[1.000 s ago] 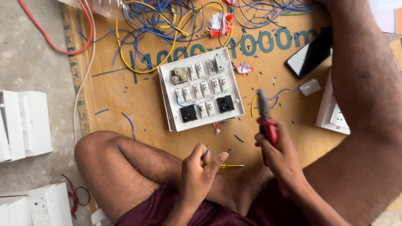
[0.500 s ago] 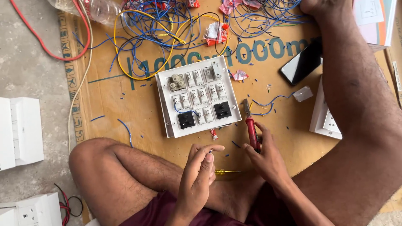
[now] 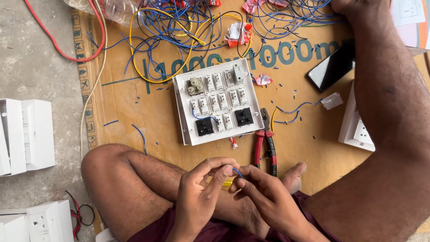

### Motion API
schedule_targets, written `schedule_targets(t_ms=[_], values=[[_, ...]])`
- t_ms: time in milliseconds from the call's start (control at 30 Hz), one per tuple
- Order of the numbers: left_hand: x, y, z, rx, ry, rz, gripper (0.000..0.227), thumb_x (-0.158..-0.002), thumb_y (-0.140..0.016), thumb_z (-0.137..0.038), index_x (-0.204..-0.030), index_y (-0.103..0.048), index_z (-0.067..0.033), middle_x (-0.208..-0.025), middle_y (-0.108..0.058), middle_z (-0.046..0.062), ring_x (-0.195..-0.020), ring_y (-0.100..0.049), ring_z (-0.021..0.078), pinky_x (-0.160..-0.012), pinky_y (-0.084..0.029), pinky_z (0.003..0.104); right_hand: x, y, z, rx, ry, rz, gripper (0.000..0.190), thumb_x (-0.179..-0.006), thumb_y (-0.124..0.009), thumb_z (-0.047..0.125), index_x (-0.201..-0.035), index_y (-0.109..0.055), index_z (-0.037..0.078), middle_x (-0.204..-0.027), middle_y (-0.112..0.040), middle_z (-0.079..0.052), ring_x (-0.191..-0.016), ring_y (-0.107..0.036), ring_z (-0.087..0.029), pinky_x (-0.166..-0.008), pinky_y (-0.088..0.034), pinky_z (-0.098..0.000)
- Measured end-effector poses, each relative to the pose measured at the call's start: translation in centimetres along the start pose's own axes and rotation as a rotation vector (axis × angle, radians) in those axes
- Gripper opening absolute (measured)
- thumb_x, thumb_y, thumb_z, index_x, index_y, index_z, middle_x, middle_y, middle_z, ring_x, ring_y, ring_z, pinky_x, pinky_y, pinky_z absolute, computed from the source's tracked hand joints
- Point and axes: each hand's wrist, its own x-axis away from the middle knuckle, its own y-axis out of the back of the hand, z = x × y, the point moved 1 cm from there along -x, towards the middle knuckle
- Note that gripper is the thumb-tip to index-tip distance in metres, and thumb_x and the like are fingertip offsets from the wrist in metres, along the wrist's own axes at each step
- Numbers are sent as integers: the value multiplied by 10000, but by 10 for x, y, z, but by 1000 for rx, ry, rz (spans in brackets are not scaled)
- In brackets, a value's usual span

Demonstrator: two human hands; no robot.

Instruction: The person sits on a cardboard mat on the floor and wires an electrical switchboard. They strip insulation from blue wire ends using pliers, insert the wires into switch modules and sockets in the board, and tighten the terminals with a screwdriver, working on the modules one at a time.

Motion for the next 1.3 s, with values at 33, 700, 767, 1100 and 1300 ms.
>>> schedule_targets(t_ms=[33,700,767,1100,1300], values=[[1,1,2,-2,3,1,200,-957,-679,-126,-1094,-730,10,-999,-808,84,-949,-741,114,-862,-586,255,1,-2,6,-3,-1,0,330,-1020,-590,146,-1318,-620,9,-1014,-727,-111,-931,-709,-179,-800,-598,-306],[0,-5,7,85,-156,-72,139,-1032,-615,-85,-964,-619,36,-997,-607,72,-891,-609,94,-832,-552,241,5,-3,29,635,403,-178,155,-889,-722,111,-999,-695,5,-872,-676,-76,-731,-688,-179,-619,-549,-317],[1,-5,8,79,-160,-71,142,-1037,-617,-91,-970,-616,35,-1003,-601,72,-899,-602,95,-846,-545,241,3,-4,35,681,314,-244,148,-864,-751,134,-943,-701,18,-834,-690,-59,-675,-679,-167,-592,-541,-313],[-15,-4,9,320,-46,-108,425,-998,-587,-288,-1312,-599,-1,-1209,-664,85,-1025,-616,97,-945,-520,245,-14,3,13,275,-4,-325,219,-853,-791,168,-912,-642,18,-719,-717,-16,-564,-623,-47,-483,-507,-256],[-6,-3,33,249,108,-15,392,-994,-633,-270,-1217,-715,41,-1056,-785,108,-996,-724,142,-909,-588,284,-24,-7,10,444,82,-197,244,-849,-799,164,-1011,-673,32,-905,-736,-27,-705,-651,-75,-559,-545,-281]])
